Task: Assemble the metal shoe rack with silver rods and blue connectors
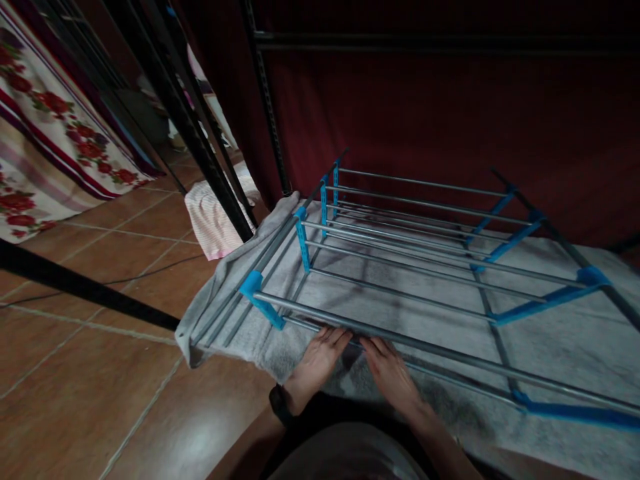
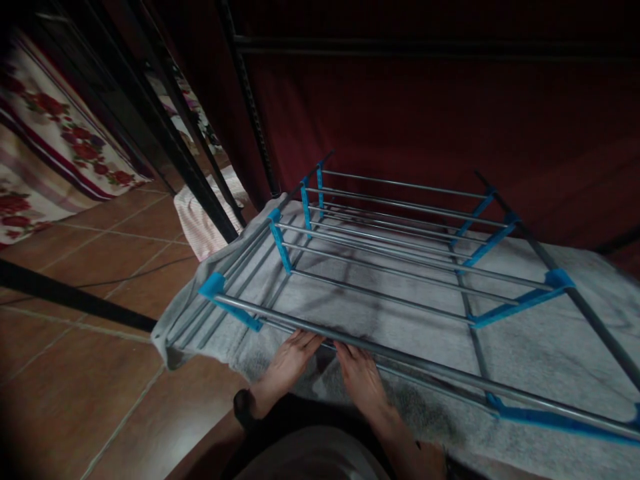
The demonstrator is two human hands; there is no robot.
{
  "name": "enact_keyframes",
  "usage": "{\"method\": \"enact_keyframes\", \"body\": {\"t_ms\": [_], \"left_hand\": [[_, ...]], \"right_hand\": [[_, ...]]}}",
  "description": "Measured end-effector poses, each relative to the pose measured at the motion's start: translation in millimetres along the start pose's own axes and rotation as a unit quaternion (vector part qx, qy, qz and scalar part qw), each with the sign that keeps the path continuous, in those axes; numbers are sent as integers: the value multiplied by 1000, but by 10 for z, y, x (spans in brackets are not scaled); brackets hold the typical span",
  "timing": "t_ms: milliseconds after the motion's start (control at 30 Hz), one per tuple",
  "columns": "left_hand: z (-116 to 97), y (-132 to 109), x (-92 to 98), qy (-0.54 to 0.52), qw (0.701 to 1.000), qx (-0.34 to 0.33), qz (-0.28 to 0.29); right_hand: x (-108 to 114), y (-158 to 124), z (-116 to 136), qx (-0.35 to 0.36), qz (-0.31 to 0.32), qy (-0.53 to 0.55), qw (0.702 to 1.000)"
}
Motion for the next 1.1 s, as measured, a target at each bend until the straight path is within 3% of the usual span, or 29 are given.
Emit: {"method": "enact_keyframes", "body": {"t_ms": [100,200,300,367,567,733,1100], "left_hand": [[43,-199,17,-6,996,24,-84],[322,-544,157,-29,969,135,-203],[748,-921,367,-76,890,284,-347],[985,-1033,441,-129,845,339,-393],[1300,-746,330,-286,848,305,-326],[1478,-692,291,-306,843,317,-308],[1645,-732,307,-327,876,273,-228]], "right_hand": [[-25,52,2,-8,18,-15,1000],[-36,36,-32,-11,34,-12,999],[-40,14,-49,-9,40,-12,999],[-47,12,-50,-4,48,-7,999],[-46,20,-51,-2,50,3,999],[-38,6,-41,-3,53,16,998],[-70,-41,-20,1,65,18,998]]}}
Point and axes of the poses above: each hand's wrist, its own y-axis towards the middle knuckle, its own x-axis out of the back of the hand, z = x × y, the point moved 5 cm from there along y, towards the middle knuckle, and after that the axes turned 5 degrees about -y, right-handed, at the moved point
